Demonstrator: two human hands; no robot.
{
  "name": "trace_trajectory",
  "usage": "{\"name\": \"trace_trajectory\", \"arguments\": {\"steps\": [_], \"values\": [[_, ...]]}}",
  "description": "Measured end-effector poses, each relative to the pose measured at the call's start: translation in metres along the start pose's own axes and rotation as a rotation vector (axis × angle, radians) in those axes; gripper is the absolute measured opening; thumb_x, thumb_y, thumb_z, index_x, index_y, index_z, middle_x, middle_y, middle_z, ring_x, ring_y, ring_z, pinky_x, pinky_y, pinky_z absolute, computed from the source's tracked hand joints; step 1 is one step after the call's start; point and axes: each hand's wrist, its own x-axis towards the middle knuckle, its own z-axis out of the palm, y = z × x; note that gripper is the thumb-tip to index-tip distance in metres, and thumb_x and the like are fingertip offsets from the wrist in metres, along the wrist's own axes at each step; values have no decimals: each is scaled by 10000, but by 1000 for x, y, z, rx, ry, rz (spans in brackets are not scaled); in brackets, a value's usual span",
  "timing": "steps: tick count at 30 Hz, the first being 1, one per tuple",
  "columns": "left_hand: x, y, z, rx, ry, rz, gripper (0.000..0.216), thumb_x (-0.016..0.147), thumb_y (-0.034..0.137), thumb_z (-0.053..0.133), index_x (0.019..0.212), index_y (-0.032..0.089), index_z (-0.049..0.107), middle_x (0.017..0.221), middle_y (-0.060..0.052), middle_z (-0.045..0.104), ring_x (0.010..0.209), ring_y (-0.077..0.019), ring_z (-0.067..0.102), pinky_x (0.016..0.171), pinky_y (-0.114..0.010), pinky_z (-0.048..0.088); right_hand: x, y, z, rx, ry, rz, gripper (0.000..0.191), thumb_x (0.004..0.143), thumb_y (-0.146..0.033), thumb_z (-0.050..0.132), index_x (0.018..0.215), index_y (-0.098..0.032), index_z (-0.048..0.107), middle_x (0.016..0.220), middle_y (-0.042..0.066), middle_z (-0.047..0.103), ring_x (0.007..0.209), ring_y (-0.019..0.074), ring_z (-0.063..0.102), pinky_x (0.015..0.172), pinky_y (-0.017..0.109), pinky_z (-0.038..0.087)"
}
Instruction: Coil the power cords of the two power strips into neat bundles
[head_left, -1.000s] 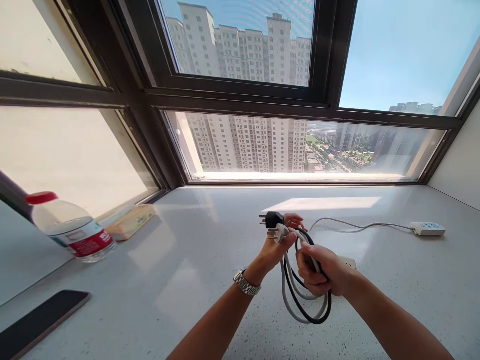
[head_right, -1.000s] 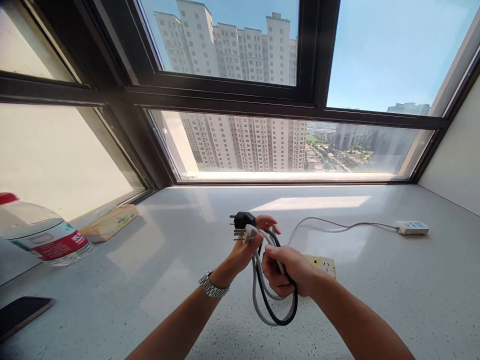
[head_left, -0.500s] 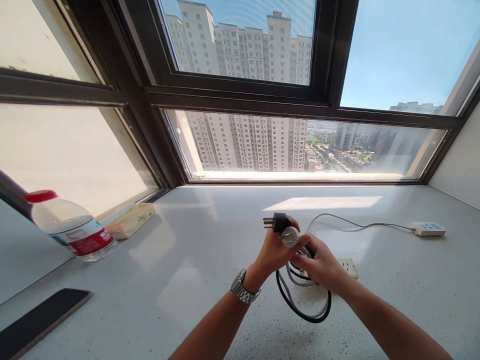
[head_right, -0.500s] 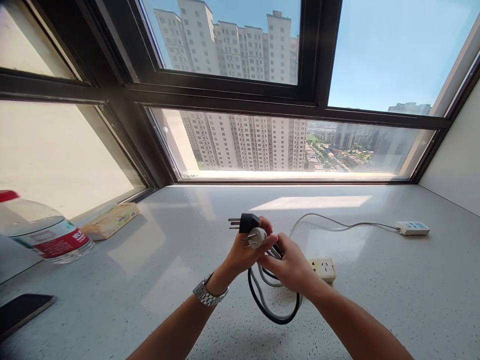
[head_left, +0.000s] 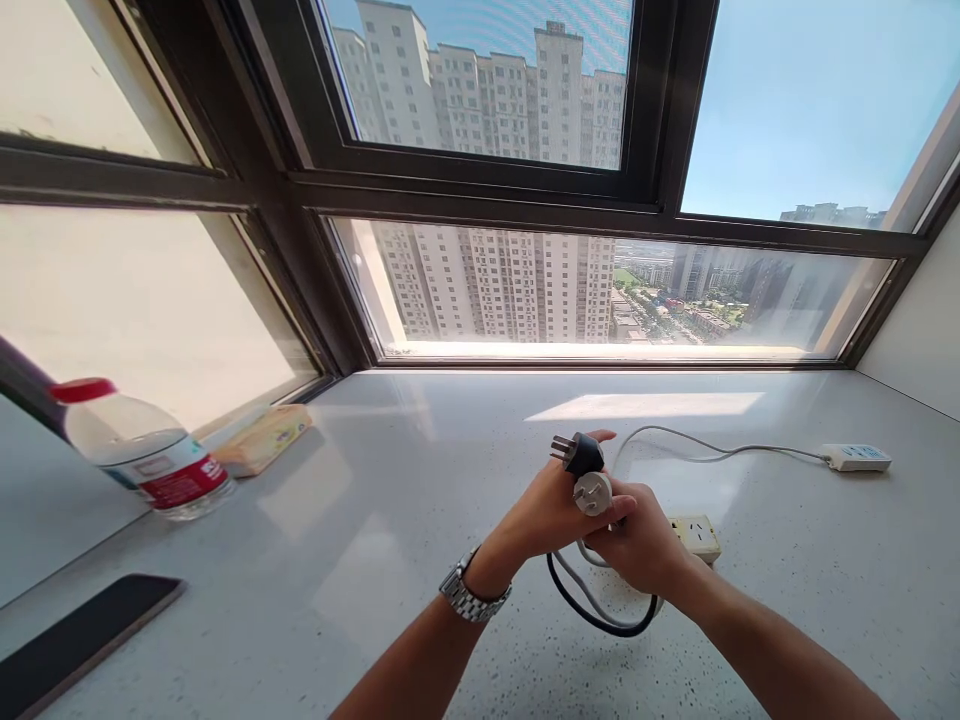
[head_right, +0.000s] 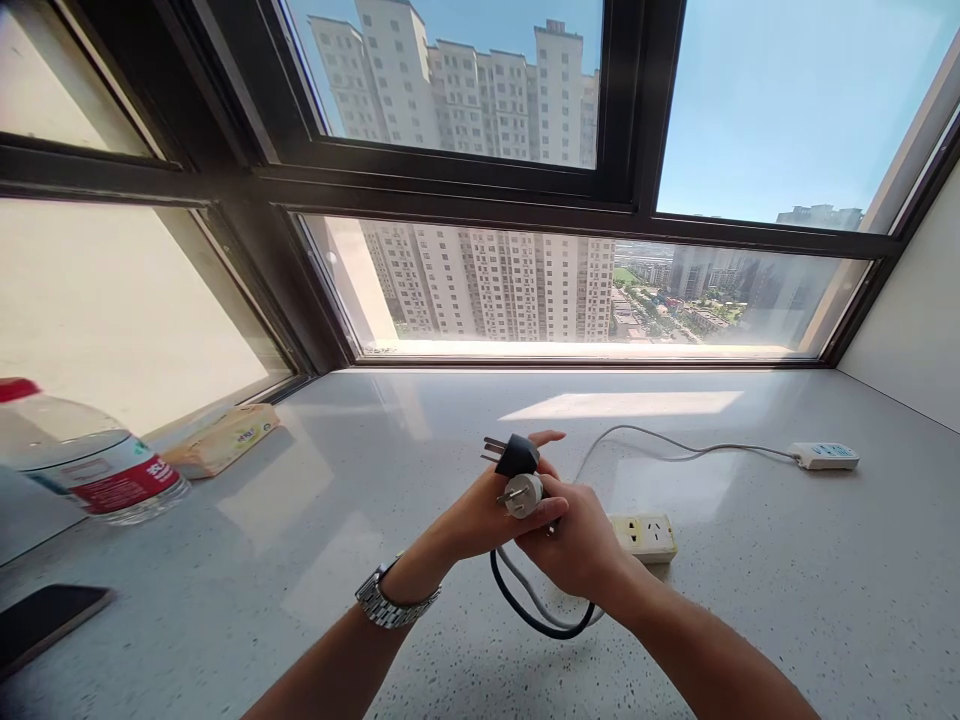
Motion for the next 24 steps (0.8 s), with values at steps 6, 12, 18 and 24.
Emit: {"name": "trace_trajectory", "arguments": {"steps": [6,12,18,24], "values": [[1,4,0,141,10,16,259,668,373,764,804,189,642,1161,-94,636,914,-255,640,772,-330,484,1,6,4,183,-10,26,155,688,-210,517,621,-197,378,580,-40,392,557,88,272,496,233,257],[1,0,-5,42,-17,-12,388,616,360,798,924,184,641,1340,-124,534,884,-232,627,730,-320,485,2,7,3,156,7,12,196,691,-216,514,582,-191,353,565,-41,345,563,84,248,490,229,232],[2,-2,-7,-107,-29,-49,506,691,364,744,1138,173,602,1078,-104,646,926,-236,612,799,-330,488,2,11,-1,248,39,65,287,769,-342,568,621,-194,372,556,-58,301,535,77,228,472,228,215],[0,-8,-4,-9,-131,-116,542,701,425,727,1177,212,580,987,-51,663,806,-190,613,730,-307,508,3,10,-4,134,-28,1,171,714,-221,527,609,-187,397,599,-35,385,562,90,281,494,231,250]]}}
